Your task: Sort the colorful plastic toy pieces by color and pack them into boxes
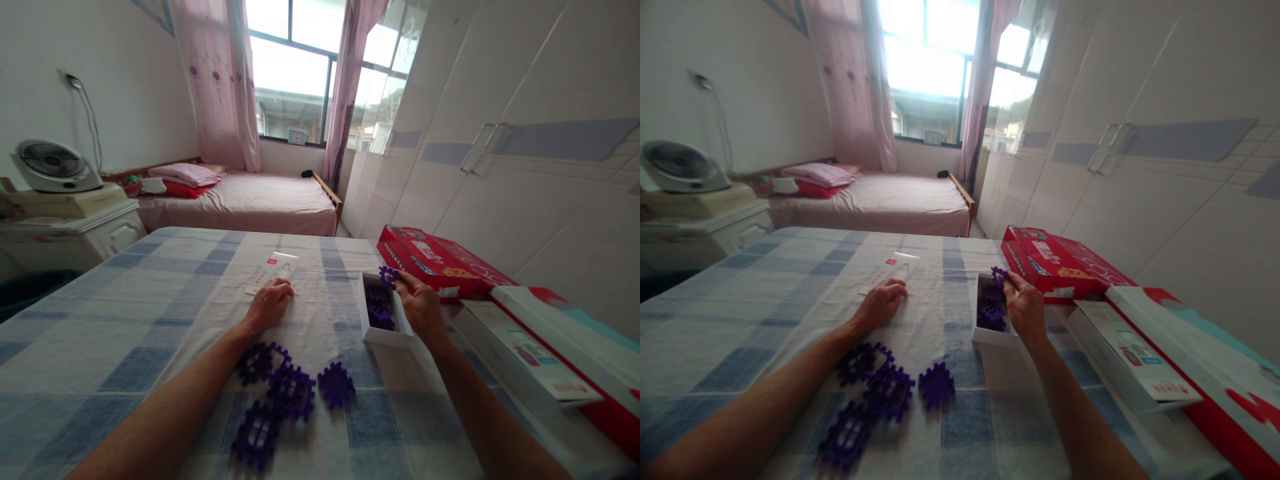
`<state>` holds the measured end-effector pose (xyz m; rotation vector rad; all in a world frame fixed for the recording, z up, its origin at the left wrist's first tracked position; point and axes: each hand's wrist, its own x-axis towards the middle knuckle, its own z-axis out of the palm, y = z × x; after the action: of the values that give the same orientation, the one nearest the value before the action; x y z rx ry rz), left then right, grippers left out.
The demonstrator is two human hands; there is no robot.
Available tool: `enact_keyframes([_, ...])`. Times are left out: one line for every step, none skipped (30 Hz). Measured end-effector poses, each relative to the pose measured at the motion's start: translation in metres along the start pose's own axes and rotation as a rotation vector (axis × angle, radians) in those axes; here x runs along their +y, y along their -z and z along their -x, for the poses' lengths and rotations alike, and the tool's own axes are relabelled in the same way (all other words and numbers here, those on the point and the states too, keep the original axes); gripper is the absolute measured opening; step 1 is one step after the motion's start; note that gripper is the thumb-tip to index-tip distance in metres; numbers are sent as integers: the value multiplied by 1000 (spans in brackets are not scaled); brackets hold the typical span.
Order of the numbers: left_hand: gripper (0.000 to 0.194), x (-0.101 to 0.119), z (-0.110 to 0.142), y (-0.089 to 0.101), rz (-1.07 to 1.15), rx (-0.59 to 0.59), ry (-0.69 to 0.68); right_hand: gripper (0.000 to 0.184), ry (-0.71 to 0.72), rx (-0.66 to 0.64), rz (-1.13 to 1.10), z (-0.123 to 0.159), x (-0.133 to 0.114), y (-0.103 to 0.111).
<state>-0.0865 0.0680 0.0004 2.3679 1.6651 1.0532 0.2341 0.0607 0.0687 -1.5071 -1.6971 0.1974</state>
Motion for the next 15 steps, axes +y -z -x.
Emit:
enact_keyframes([25, 0, 0, 0, 0, 0, 0, 37, 73, 4, 93, 2, 0, 1])
enact_keyframes([25, 0, 0, 0, 0, 0, 0, 35, 149, -24, 179, 5, -1, 1])
enact_keyframes([25, 1, 0, 0, 0, 0, 0, 34, 217, -72, 244, 9, -3, 0])
enact_keyframes([25, 1, 0, 0, 1, -1, 1, 34, 266, -118, 279, 15, -6, 0])
enact_keyframes([25, 1, 0, 1, 2, -2, 1, 34, 293, -145, 288, 22, -10, 1])
enact_keyframes([25, 1, 0, 1, 3, -3, 1, 33, 305, -151, 274, 30, -16, 2])
enact_keyframes([25, 1, 0, 1, 3, -5, 1, 33, 312, -151, 243, 39, -23, 4])
enact_keyframes([24, 2, 0, 1, 4, -8, 2, 32, 323, -174, 201, 50, -32, 6])
enact_keyframes([24, 2, 0, 2, 4, -10, 3, 32, 342, -235, 157, 60, -42, 8])
enact_keyframes([25, 3, 0, 2, 4, -11, 5, 31, 372, -349, 114, 71, -52, 10])
enact_keyframes([25, 3, 0, 3, 3, -12, 8, 32, 404, -480, 85, 81, -61, 10])
enact_keyframes([25, 4, 0, 3, 1, -12, 11, 35, 432, -600, 75, 90, -68, 9])
enact_keyframes([26, 5, 0, 4, 0, -14, 13, 40, 451, -687, 88, 98, -73, 7])
enact_keyframes([26, 5, 0, 4, -2, -15, 14, 45, 456, -737, 113, 104, -76, 5])
enact_keyframes([26, 6, 0, 4, -3, -16, 16, 49, 447, -756, 139, 108, -76, 1])
